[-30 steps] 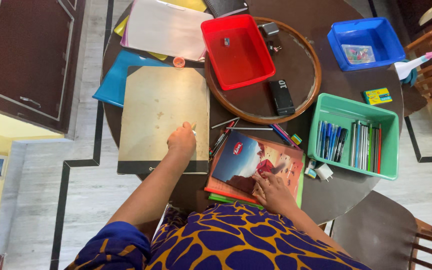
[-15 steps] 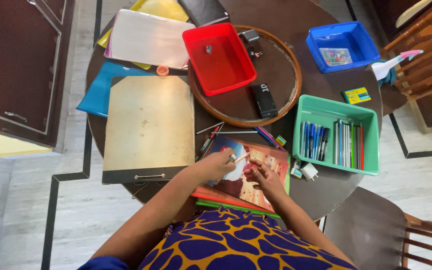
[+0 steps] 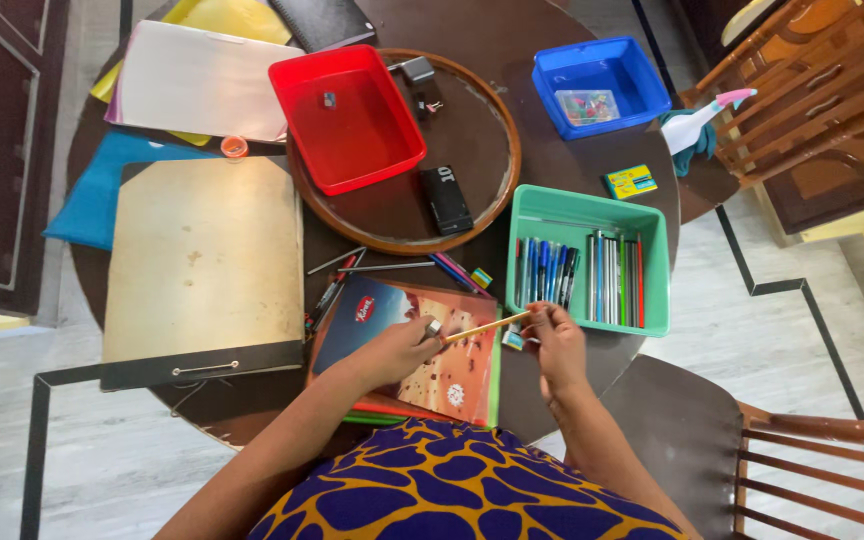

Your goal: The person organizes stationery items on a round table. They sort pens and markers into a green tray, place a charger and power bank into a red tray, and arrange small items like erasers and clips into separate containers.

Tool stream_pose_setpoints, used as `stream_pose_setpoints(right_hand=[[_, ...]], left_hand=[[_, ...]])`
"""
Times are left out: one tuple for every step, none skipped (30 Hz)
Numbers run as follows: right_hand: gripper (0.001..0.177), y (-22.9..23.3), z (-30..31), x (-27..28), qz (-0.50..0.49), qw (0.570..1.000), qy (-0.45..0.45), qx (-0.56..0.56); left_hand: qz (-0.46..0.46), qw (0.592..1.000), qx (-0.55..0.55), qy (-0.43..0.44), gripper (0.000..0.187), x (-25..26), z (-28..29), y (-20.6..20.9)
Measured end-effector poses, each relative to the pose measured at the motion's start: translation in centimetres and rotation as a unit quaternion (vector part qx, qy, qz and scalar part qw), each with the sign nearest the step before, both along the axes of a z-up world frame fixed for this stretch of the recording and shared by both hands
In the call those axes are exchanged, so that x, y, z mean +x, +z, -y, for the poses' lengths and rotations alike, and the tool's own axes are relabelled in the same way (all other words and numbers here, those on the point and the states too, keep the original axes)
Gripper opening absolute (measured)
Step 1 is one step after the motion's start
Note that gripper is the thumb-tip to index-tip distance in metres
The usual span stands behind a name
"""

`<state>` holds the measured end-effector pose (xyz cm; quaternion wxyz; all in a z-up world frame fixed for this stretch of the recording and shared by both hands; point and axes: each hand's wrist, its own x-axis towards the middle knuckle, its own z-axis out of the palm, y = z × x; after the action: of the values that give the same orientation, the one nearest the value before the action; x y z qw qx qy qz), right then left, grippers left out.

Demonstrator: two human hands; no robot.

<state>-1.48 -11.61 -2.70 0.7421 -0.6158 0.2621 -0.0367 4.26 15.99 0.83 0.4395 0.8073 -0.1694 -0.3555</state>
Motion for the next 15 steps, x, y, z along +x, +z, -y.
stream_pose_setpoints(right_hand=[[0.018, 0.6, 2.2, 0.2, 0.007, 0.999, -0.035, -0.002], [0.016, 1.3, 4.4, 0.5, 0.033, 0.997, -0.070, -0.004], [0.015, 1.8, 6.2, 0.8, 0.058, 0.993, -0.105, -0.007], [0.017, 2.1, 7.8, 0.8, 0.054, 0.989, -0.125, -0.058], [0.019, 2.6, 9.4, 0.8, 0.050, 0.982, -0.144, -0.108], [0.021, 2.9, 10.7, 0.9, 0.047, 0.973, -0.162, -0.158], [0.022, 3.0, 11.7, 1.0, 0.045, 0.971, -0.142, -0.185], [0.023, 3.1, 12.7, 1.2, 0.043, 0.969, -0.121, -0.212], [0.025, 3.1, 13.4, 1.4, 0.042, 0.965, -0.099, -0.238], [0.025, 3.0, 14.1, 1.3, 0.031, 0.950, -0.080, -0.299], [0.025, 2.9, 14.6, 1.2, 0.021, 0.931, -0.059, -0.360], [0.025, 2.9, 15.1, 1.3, 0.012, 0.907, -0.039, -0.418], [0.025, 2.8, 15.7, 1.5, 0.021, 0.907, -0.033, -0.419], [0.025, 2.7, 16.1, 1.8, 0.029, 0.907, -0.027, -0.420], [0.025, 2.6, 16.6, 2.1, 0.039, 0.906, -0.020, -0.421]], left_hand=[[-0.008, 1.000, -0.004, 0.017, 0.028, -0.1, 0.5, 0.0], [-0.011, 0.999, 0.002, 0.030, 0.028, -0.1, 1.0, -0.1], [-0.014, 0.999, 0.008, 0.044, 0.028, -0.2, 1.5, -0.2], [-0.017, 0.998, 0.014, 0.057, 0.027, -0.2, 2.0, -0.5], [-0.032, 0.997, 0.010, 0.073, 0.026, -0.3, 2.4, -0.7], [-0.048, 0.995, 0.007, 0.088, 0.024, -0.4, 2.8, -1.0], [-0.063, 0.993, 0.004, 0.104, 0.023, -0.7, 3.2, -1.3], [-0.061, 0.992, -0.014, 0.111, 0.023, -0.9, 3.6, -1.6], [-0.057, 0.991, -0.031, 0.118, 0.023, -1.0, 4.0, -1.8], [-0.054, 0.989, -0.048, 0.126, 0.023, -1.1, 4.6, -2.0], [-0.070, 0.987, -0.040, 0.137, 0.022, -1.2, 5.1, -2.1], [-0.087, 0.985, -0.033, 0.148, 0.022, -1.3, 5.5, -2.1], [-0.105, 0.981, -0.025, 0.159, 0.022, -1.5, 6.0, -2.1], [-0.095, 0.982, -0.026, 0.160, 0.022, -1.6, 6.6, -2.0], [-0.084, 0.983, -0.027, 0.161, 0.022, -1.6, 7.2, -1.8]])
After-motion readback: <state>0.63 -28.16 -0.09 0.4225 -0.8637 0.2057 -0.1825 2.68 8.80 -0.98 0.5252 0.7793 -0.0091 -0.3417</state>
